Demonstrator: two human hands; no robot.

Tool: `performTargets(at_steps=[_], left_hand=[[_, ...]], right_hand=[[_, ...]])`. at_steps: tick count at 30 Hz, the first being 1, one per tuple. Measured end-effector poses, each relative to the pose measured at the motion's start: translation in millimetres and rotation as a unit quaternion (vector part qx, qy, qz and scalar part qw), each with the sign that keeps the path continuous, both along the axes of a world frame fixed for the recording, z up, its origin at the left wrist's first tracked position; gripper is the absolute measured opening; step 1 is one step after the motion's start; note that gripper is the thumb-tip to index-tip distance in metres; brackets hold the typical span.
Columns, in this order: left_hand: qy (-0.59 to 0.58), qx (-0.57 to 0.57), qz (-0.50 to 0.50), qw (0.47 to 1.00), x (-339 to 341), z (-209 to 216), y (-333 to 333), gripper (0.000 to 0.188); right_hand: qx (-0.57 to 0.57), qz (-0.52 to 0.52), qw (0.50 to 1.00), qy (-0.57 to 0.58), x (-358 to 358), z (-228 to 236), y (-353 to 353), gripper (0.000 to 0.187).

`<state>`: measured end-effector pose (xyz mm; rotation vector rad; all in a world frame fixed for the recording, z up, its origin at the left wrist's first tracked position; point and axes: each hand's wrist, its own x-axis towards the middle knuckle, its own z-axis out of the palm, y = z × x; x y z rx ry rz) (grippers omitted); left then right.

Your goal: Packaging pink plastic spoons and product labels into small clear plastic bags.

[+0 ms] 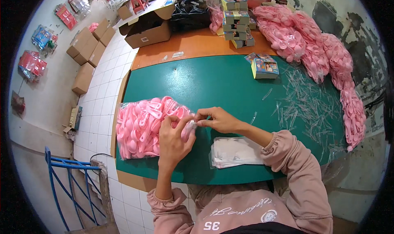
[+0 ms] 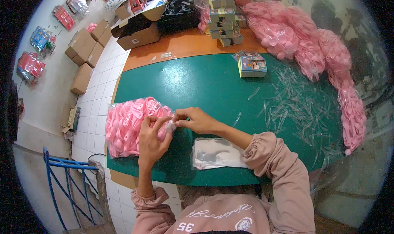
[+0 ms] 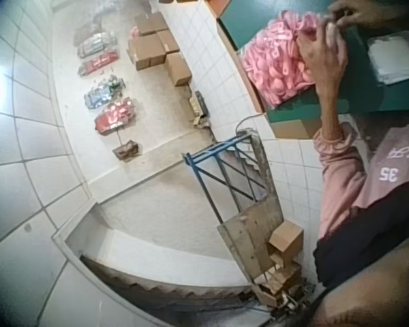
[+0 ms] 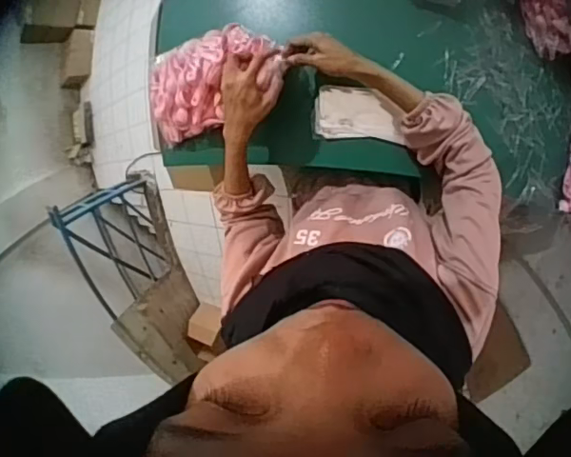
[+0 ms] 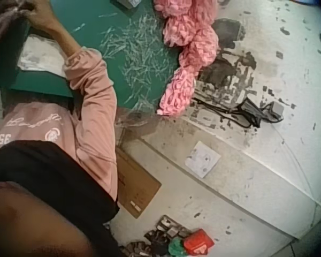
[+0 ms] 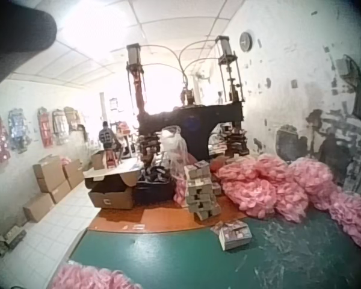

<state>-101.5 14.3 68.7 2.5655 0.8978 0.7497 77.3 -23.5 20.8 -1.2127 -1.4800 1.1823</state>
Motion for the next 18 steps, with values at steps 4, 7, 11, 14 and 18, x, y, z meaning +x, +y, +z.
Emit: performTargets(at_steps=[4,7,11,14,18], left_hand=[[0.083,0.081,-0.058,0.992,5,21,20,0.014],[0.135,0.076,-0.192,0.969,9,26,49,0.013],[0.194,-0.031,-0.235,0.952,10,28,64,0.018],[0.190,0.033,-0.238,0.952,21,19,69,0.017],[0.144,0.120,-0.223,0.957,27,7,62,0.020]], right_hand=[[0.045,-0.035,0.997,-0.043,-4,3,-3,0.012],[0.085,-0.060,0.992,-0.065,-6,4,-4,0.011],[0.088,-0.067,0.991,-0.080,-8,11,-3,0.010],[0.039,-0.098,0.994,-0.013,-7,0,3,0.009],[-0.018,-0.124,0.990,0.070,-8,-12,4,0.008]])
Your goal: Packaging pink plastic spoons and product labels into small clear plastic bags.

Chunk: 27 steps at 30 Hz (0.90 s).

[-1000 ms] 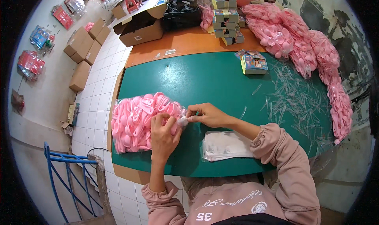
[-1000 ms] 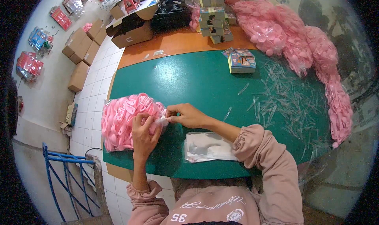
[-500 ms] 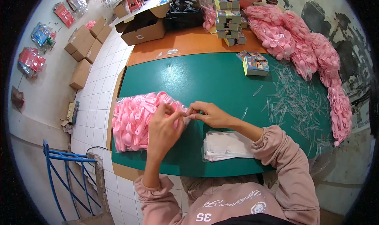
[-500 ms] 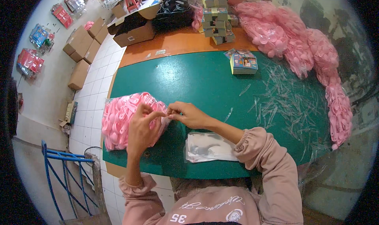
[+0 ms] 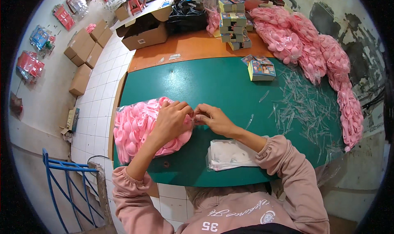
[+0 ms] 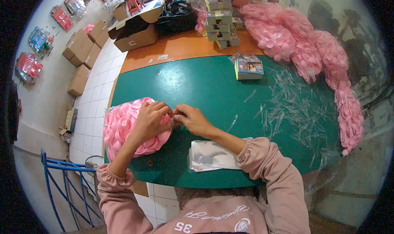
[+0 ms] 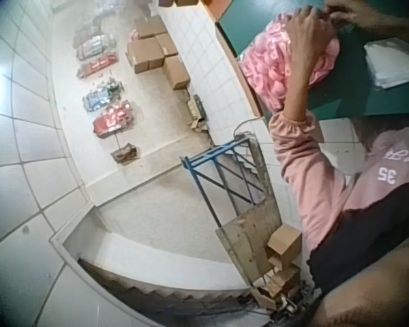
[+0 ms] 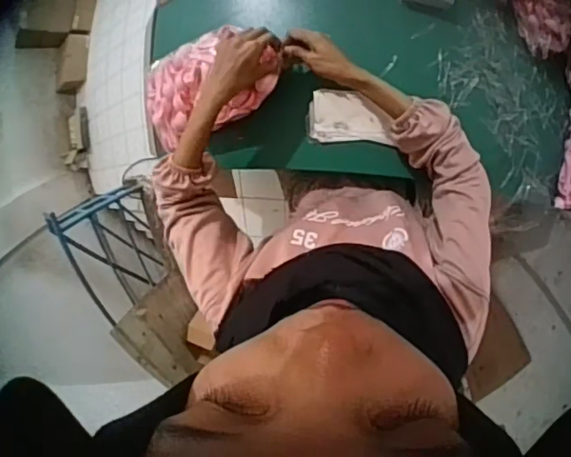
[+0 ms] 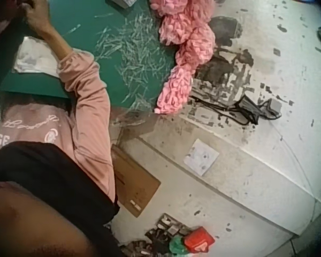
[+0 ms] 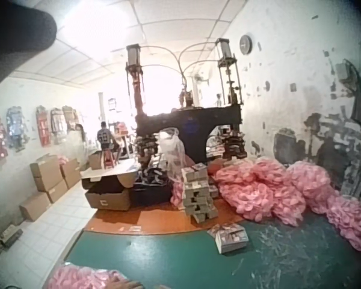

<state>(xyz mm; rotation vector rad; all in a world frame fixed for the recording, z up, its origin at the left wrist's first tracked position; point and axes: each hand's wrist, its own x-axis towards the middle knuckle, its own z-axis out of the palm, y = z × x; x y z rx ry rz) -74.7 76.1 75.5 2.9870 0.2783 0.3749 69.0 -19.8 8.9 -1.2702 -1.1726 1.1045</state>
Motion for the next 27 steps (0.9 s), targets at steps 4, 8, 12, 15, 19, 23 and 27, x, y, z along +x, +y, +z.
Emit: performTargets(at_steps=[4,8,12,15,19,23,27], left_hand=[[-0.039,-0.008,0.050,0.998,2,-12,-3,0.022],[-0.059,-0.019,0.059,0.996,0,-19,-2,0.022],[-0.065,-0.044,0.060,0.995,2,-22,-1,0.022],[-0.072,-0.055,0.060,0.994,-1,-26,-1,0.023],[-0.066,-0.065,0.045,0.995,0,-29,0,0.021],[-0.046,-0.093,0.013,0.995,4,-25,-4,0.019],[-0.060,-0.105,0.039,0.992,-6,-33,-8,0.019]], right_hand=[[0.024,-0.075,0.996,-0.041,-4,4,-3,0.014],[0.150,-0.172,0.929,-0.291,-14,23,-9,0.021],[0.115,-0.146,0.945,-0.270,-14,12,-5,0.019],[0.119,-0.162,0.901,-0.385,-15,18,-3,0.017],[0.052,-0.143,0.950,-0.271,-12,13,7,0.016],[0.009,-0.170,0.950,-0.261,19,-10,13,0.013],[0.159,-0.174,0.940,-0.247,3,20,3,0.016]])
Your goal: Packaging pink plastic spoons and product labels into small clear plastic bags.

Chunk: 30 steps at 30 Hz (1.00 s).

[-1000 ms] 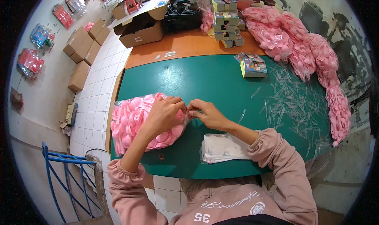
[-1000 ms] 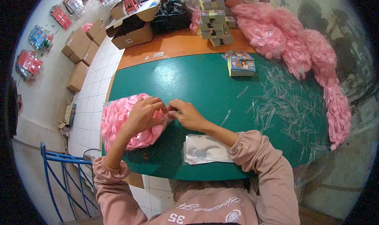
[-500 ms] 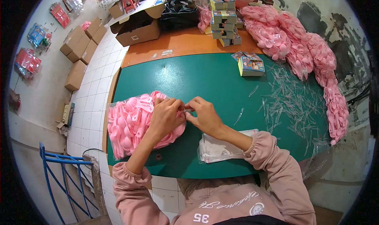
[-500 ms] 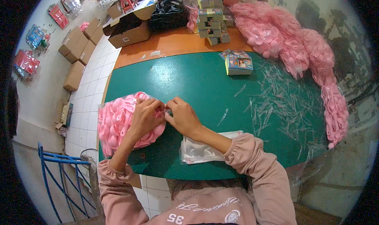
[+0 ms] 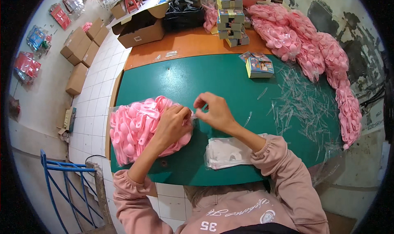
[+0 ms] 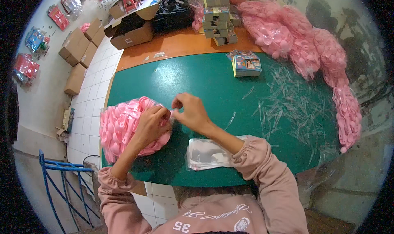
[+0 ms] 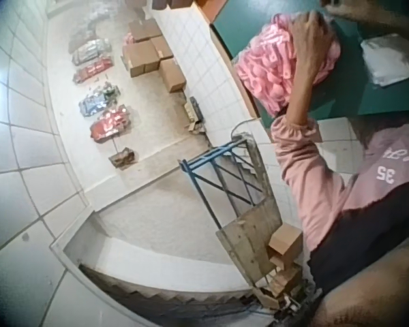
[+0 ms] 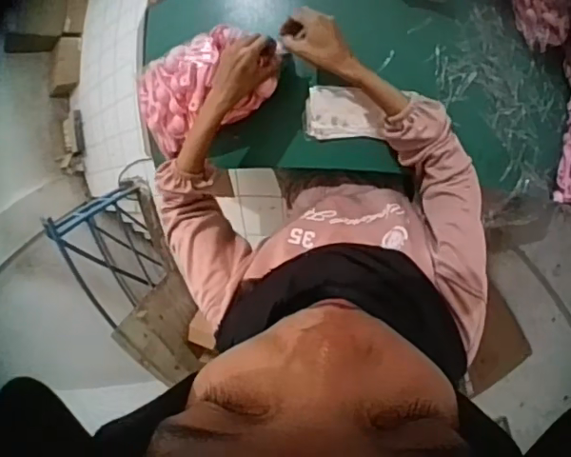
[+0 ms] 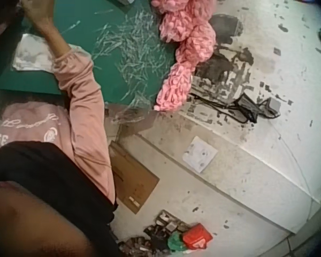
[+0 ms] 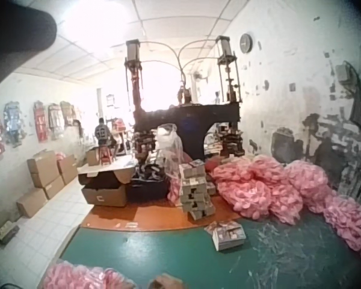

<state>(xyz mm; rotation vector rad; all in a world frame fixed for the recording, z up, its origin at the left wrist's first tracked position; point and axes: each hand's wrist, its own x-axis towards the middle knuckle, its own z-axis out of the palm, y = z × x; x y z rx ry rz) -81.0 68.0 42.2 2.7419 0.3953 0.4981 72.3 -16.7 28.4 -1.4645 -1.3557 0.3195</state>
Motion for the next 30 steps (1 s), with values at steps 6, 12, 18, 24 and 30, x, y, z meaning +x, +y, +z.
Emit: performTargets(at_steps=[6,12,18,24,30], left_hand=[[-0.028,-0.013,0.017,0.999,6,2,1,0.022],[-0.051,-0.005,0.000,0.999,6,3,2,0.024],[-0.026,0.009,0.004,1.000,5,2,0,0.027],[-0.014,-0.005,-0.001,1.000,6,4,2,0.026],[0.021,-0.064,-0.014,0.998,3,8,10,0.023]], right_hand=[[-0.107,0.057,0.988,0.096,-15,3,-7,0.024],[-0.097,0.054,0.991,0.067,-15,-6,0,0.025],[-0.142,0.066,0.983,0.093,-17,-13,5,0.024],[-0.268,0.124,0.940,0.169,-14,-9,13,0.017],[-0.243,0.200,0.838,0.446,-12,-20,10,0.016]])
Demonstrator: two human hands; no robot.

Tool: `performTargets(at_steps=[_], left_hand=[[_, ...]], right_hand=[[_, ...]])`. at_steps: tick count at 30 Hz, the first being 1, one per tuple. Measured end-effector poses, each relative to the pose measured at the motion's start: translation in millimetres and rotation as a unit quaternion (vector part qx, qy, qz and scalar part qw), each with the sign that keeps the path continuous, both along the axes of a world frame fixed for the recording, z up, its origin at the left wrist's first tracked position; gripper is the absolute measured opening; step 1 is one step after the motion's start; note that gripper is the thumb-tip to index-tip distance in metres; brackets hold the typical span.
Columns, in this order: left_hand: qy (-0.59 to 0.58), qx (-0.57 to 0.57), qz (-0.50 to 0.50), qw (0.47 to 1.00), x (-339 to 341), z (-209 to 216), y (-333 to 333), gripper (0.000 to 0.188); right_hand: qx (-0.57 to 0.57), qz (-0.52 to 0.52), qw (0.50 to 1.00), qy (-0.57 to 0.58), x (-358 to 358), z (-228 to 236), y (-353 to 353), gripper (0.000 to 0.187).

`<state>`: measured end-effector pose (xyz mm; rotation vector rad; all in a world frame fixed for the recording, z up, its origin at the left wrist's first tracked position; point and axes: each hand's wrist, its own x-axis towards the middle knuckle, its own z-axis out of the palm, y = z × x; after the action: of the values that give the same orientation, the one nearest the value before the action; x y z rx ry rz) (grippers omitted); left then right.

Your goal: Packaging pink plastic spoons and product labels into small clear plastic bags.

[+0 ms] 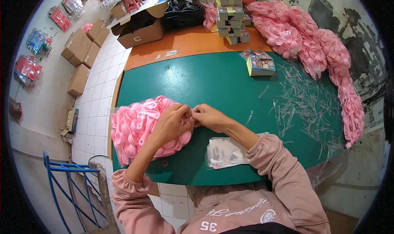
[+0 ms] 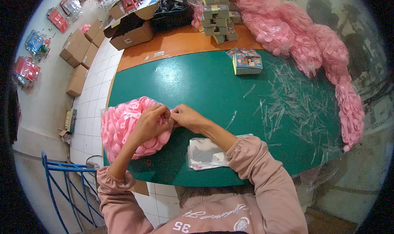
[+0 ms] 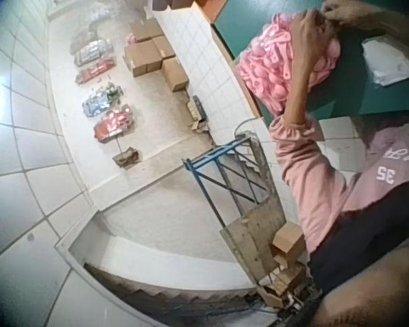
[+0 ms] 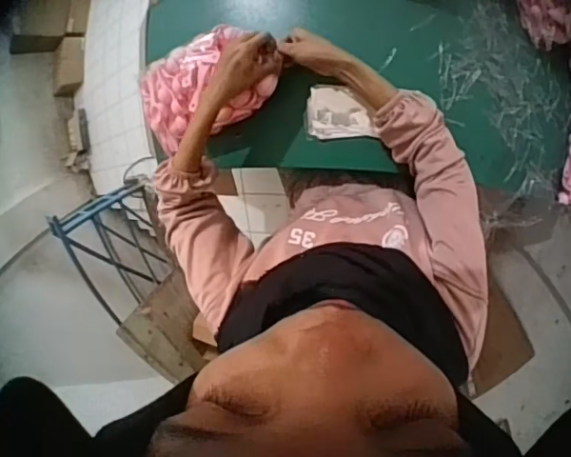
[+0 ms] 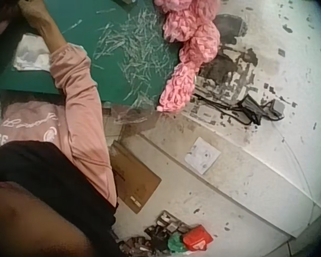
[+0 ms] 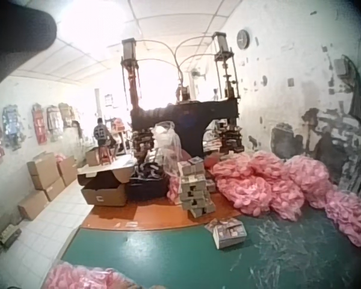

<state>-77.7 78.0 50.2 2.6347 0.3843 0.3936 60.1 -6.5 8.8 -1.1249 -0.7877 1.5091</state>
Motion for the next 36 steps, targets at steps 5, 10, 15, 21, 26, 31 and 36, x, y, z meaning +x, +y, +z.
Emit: performTargets(at_steps=[5,10,15,21,26,31,36], left_hand=[[-0.019,0.071,-0.021,0.997,2,9,-8,0.020],[-0.001,0.162,0.005,0.987,6,9,-20,0.015],[-0.118,-0.113,0.209,0.964,-4,-2,-4,0.011],[-0.053,-0.021,0.008,0.998,2,22,6,0.022],[0.221,0.023,-0.096,0.970,20,44,13,0.038],[0.145,0.012,-0.125,0.981,21,26,45,0.019],[-0.072,-0.108,0.120,0.984,18,20,61,0.012]], right_hand=[[0.003,-0.036,0.999,-0.019,-3,-2,-3,0.014],[0.004,-0.034,0.998,-0.044,-7,-2,-2,0.016],[-0.032,-0.050,0.990,0.126,-17,1,-7,0.017],[-0.015,-0.082,0.995,0.051,-15,-2,-13,0.020],[-0.009,-0.128,0.985,-0.114,-27,-15,-18,0.043],[0.004,-0.107,0.993,-0.055,-20,-10,-24,0.049],[0.064,-0.066,0.953,-0.289,-10,8,-50,0.022]])
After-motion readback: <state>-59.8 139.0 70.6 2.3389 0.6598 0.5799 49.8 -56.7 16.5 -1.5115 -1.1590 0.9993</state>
